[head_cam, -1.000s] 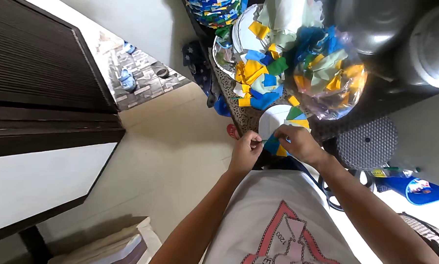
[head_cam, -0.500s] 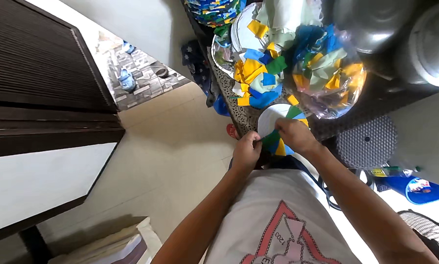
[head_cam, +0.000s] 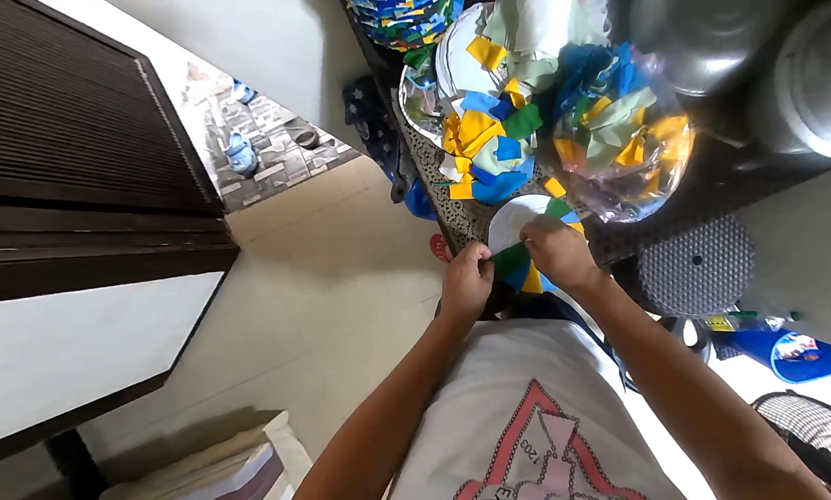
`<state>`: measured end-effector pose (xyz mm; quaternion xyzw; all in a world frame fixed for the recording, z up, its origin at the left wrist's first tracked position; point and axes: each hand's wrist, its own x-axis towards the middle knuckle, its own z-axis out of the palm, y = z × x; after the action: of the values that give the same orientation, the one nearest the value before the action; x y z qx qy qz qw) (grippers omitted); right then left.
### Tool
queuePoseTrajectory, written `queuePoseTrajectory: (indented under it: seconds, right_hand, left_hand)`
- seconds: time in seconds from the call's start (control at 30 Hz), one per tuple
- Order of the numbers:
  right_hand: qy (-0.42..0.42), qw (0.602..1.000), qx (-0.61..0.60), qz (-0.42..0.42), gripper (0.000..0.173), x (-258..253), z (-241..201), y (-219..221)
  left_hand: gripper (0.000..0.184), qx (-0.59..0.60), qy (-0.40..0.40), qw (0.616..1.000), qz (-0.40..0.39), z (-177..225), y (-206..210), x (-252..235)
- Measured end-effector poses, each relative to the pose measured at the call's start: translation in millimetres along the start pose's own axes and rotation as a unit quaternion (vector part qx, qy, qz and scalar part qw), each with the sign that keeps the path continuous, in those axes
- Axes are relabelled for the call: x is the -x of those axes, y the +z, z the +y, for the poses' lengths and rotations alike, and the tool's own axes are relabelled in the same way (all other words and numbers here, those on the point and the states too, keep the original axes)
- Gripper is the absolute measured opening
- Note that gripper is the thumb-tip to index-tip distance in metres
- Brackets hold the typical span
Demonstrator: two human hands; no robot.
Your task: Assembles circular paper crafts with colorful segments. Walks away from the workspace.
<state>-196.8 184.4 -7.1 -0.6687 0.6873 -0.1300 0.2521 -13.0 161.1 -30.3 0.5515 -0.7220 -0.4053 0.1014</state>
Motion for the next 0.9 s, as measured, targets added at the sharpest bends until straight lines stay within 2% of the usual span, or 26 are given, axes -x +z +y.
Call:
queuePoseTrajectory:
  seconds: [0.3,0.9]
  right_hand:
    - [-0.046,0.996,0.071,-0.007,0.009,-3.6,0.9,10.8]
    - [-0.011,0.999,0.042,0.009,0.013,-0.7,-2.5,5.0]
  left_hand:
    - [0.016,0.012,0.013,1.000,0.013,-5.5,1.2,0.5]
    - [0.015,0.023,-0.011,1.000,0.002,-3.6,-1.1,-1.0]
